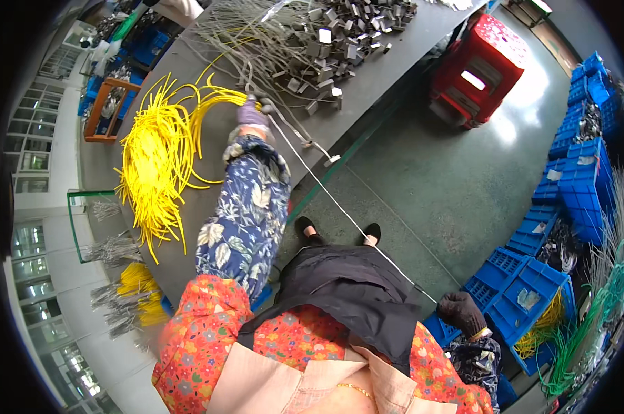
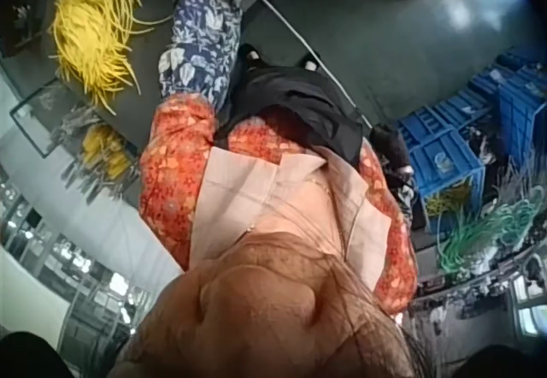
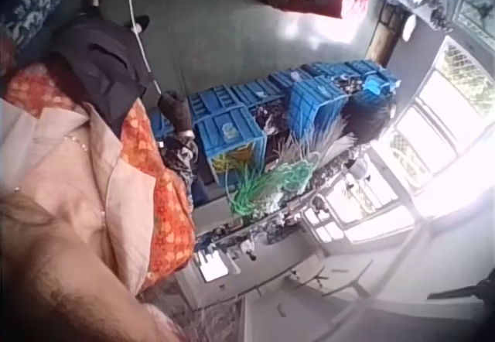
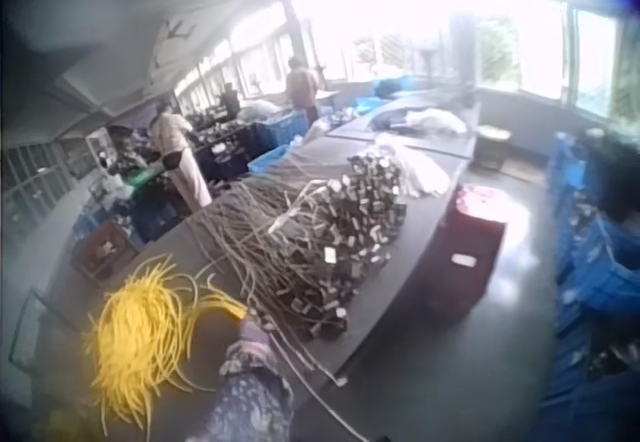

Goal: Organizing and bundling groups of yellow and silver electrical wires at a production station.

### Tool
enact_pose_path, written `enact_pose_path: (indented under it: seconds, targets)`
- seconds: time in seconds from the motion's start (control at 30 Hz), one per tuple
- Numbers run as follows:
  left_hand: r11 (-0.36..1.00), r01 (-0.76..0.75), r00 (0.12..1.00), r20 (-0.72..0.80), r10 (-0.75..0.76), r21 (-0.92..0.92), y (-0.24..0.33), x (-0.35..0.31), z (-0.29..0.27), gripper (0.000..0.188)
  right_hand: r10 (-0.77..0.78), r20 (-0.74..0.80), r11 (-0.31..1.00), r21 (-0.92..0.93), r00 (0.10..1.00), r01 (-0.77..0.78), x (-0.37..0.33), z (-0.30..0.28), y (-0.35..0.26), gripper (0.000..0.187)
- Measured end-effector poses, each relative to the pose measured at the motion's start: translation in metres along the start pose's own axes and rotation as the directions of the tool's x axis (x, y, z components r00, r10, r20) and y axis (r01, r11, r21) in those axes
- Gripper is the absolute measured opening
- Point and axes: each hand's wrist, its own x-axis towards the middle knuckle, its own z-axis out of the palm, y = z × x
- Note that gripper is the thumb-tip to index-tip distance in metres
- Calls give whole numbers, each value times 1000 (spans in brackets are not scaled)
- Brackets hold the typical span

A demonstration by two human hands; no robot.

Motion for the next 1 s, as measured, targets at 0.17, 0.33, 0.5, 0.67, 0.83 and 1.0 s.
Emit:
enact_pose_path:
  seconds: [0.17,0.33,0.5,0.67,0.83,1.0]
  targets:
    - [978,206,970,-137,-202,16,0,4,1,16,59,-76,985,167,995,-45,-26,9,14,20]
    - [997,78,993,85,-78,11,26,-23,5,19,65,-303,996,83,951,-42,-19,12,51,20]
    - [988,-123,971,218,100,93,146,-28,30,21,-22,-311,991,118,950,62,32,16,64,20]
    - [959,-245,969,7,247,145,218,-67,73,18,-37,-260,982,170,965,83,61,18,55,19]
    - [923,-303,945,-52,324,238,245,-71,70,13,-42,-224,997,56,974,56,67,17,22,16]
    - [928,-255,955,-76,285,273,233,-74,58,13,-77,-205,993,67,976,93,64,14,22,17]
